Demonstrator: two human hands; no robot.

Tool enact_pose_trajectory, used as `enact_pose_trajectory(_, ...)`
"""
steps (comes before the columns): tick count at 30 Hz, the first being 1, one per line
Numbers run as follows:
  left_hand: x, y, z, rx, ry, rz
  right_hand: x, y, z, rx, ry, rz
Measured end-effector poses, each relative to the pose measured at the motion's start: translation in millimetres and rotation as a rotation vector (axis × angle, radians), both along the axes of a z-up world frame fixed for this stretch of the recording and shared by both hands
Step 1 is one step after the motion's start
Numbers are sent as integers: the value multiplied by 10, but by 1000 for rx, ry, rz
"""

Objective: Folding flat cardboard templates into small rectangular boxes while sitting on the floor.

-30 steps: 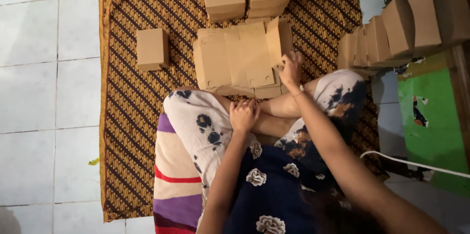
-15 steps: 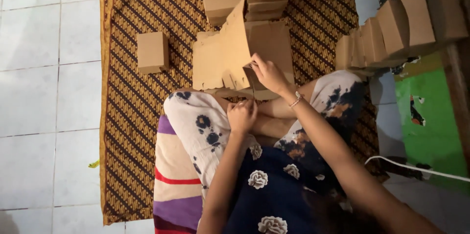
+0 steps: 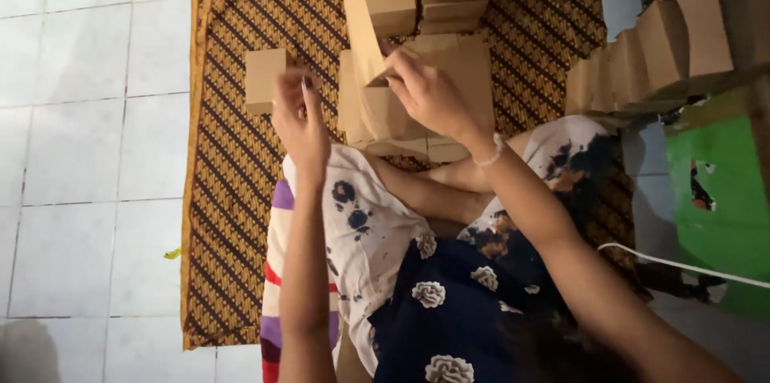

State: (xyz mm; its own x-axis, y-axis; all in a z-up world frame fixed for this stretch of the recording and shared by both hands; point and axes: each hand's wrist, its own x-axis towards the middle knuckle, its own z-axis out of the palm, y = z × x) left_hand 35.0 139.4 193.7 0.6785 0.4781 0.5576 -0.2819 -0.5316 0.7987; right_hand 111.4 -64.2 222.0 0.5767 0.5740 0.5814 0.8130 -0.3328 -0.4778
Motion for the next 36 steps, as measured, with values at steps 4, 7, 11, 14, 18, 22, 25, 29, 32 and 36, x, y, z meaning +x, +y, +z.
enact_pose_trajectory(4,-4,-7,678,-12,203,-112,-250,-12,401,-116,-233,6)
enact_pose_trajectory(7,157,-74,723,-170,377,-238,-528,-84,625,-237,-296,5)
enact_pose_trajectory(11,348,-179,329,46,474,-292,-729,-143,622,-435,-337,-17)
enact_pose_trajectory(14,370,-234,84,224,362,-321,-761,-205,575,-495,-343,-24)
enact_pose_trajectory(18,297,-346,227,286,255,-339,-756,-359,604,-468,-12,104)
enact_pose_trajectory(22,197,-382,575,269,275,-354,-507,-621,690,-499,-156,93)
enact_pose_trajectory(25,21,-438,981,250,218,-369,-264,-828,695,-449,-303,-224)
enact_pose_trajectory(29,-79,-410,1274,306,44,-370,-115,-1025,874,-117,-249,-338)
enact_pose_trajectory(32,-93,-363,1287,304,18,-409,-13,-1084,911,-15,-229,-288)
enact_pose_trajectory(36,-94,-337,1302,323,25,-464,95,-1063,852,52,-214,-101)
